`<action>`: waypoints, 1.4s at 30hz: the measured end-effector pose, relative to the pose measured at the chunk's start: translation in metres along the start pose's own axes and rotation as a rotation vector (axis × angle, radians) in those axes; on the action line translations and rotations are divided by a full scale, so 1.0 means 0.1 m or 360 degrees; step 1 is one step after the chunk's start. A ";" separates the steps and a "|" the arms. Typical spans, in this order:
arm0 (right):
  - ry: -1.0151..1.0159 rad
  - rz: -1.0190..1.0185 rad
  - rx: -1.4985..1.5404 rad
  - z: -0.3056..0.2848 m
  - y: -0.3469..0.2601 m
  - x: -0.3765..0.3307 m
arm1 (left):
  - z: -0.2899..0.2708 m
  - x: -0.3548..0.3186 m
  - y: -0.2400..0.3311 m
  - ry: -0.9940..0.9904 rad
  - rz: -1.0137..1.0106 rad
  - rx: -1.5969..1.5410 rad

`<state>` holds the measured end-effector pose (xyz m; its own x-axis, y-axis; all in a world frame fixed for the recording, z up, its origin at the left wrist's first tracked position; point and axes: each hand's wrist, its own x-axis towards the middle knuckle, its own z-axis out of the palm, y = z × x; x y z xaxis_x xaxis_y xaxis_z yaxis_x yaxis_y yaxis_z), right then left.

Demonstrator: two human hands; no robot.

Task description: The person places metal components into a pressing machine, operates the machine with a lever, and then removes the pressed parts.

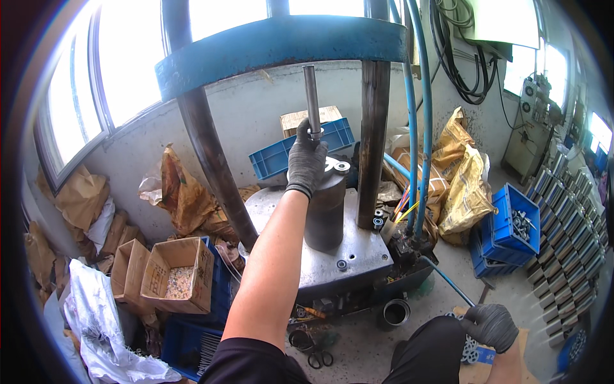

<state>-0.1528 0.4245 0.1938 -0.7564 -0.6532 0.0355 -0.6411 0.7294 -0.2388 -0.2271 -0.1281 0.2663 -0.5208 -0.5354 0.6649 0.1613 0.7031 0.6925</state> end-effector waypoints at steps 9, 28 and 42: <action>0.0032 -0.0014 0.0008 -0.01 -0.03 -0.01 | -0.02 -0.03 0.07 -0.0042 -0.0109 -0.0109; 0.1496 -0.0666 -0.0118 -0.78 -0.21 1.29 | -0.02 0.00 -0.02 0.0048 -0.0174 0.0057; 0.0083 -0.0447 0.0091 -0.66 0.04 0.69 | -0.11 -0.06 0.08 0.0009 -0.0237 -0.0177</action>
<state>-0.2161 0.3962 0.2592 -0.5571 -0.8155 0.1572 -0.8189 0.5080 -0.2671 -0.2130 -0.1248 0.2705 -0.5414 -0.6326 0.5539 0.1744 0.5599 0.8100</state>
